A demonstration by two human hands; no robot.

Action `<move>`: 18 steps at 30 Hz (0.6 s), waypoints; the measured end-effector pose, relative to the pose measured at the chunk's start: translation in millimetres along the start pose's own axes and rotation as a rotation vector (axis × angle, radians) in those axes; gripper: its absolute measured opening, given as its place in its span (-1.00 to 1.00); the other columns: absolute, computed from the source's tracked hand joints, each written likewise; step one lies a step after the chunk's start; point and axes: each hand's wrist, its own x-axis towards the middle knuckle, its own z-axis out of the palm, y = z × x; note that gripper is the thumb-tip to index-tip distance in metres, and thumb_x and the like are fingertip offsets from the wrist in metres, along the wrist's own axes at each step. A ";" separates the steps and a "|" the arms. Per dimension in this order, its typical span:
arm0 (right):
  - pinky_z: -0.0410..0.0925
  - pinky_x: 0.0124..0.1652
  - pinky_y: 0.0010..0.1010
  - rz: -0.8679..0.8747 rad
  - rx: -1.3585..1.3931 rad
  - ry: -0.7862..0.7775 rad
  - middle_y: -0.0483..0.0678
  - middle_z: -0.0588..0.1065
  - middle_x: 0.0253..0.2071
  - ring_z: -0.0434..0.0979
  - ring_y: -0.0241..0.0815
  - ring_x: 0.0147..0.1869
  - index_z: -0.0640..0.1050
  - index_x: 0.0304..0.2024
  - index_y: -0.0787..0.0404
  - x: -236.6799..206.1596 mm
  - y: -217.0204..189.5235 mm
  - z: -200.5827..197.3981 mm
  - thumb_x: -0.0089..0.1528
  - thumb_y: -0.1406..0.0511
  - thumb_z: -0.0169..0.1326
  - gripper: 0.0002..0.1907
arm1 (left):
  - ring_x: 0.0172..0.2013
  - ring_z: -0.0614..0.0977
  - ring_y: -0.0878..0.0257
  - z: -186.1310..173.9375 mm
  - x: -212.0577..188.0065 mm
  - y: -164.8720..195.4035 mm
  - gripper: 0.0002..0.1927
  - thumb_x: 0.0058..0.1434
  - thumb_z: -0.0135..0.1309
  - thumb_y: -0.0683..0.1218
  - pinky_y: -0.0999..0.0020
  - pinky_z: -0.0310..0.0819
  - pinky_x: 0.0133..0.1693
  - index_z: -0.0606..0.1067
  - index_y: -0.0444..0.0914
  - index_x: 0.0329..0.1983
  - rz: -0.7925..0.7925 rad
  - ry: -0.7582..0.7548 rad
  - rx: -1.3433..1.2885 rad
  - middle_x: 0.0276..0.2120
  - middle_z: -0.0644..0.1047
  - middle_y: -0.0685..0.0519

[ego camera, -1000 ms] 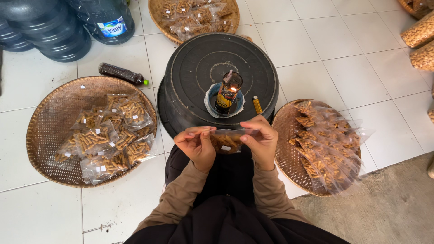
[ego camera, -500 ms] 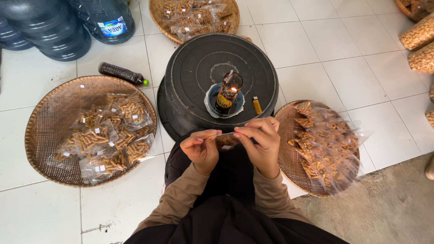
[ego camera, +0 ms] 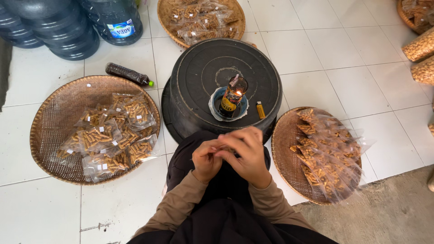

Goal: The person sits on the floor and seals clear plastic bags filled with snack sticks by passing each bag's open top over a lit candle flame to melt it closed, then places the sealed bag on a woven tray with other finished bags.

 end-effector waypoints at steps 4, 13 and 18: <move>0.23 -0.04 -0.32 -0.001 0.041 0.023 -0.24 0.54 -0.36 0.48 -0.27 -0.30 0.67 -0.24 0.12 -0.7 -6.7 5.8 0.13 0.27 0.36 -0.83 | -0.12 0.70 0.08 -4.6 -7.2 2.1 -0.74 0.35 0.04 -0.41 0.36 0.62 -0.09 0.27 -0.29 -0.08 -0.080 0.035 -0.090 -0.10 0.60 -0.19; 0.25 0.01 -0.28 0.158 -0.011 -0.099 -0.13 0.57 -0.31 0.52 -0.17 -0.22 0.66 -0.17 0.20 -18.0 6.5 -10.4 0.13 0.28 0.32 -0.77 | -0.15 0.70 0.15 -33.8 21.0 40.0 -0.80 0.39 0.07 -0.33 0.32 0.63 -0.03 0.36 -0.29 -0.01 -0.130 0.208 0.050 -0.16 0.58 -0.07; 0.28 -0.05 -0.34 0.284 -0.026 -0.051 -0.13 0.59 -0.35 0.52 -0.14 -0.23 0.68 -0.25 0.13 -66.6 41.3 -21.6 0.19 0.30 0.28 -0.91 | -0.24 0.60 0.09 -82.5 40.6 42.8 -0.93 0.35 0.13 -0.33 0.30 0.47 -0.12 0.56 -0.32 -0.22 -0.010 0.267 0.747 -0.26 0.60 -0.07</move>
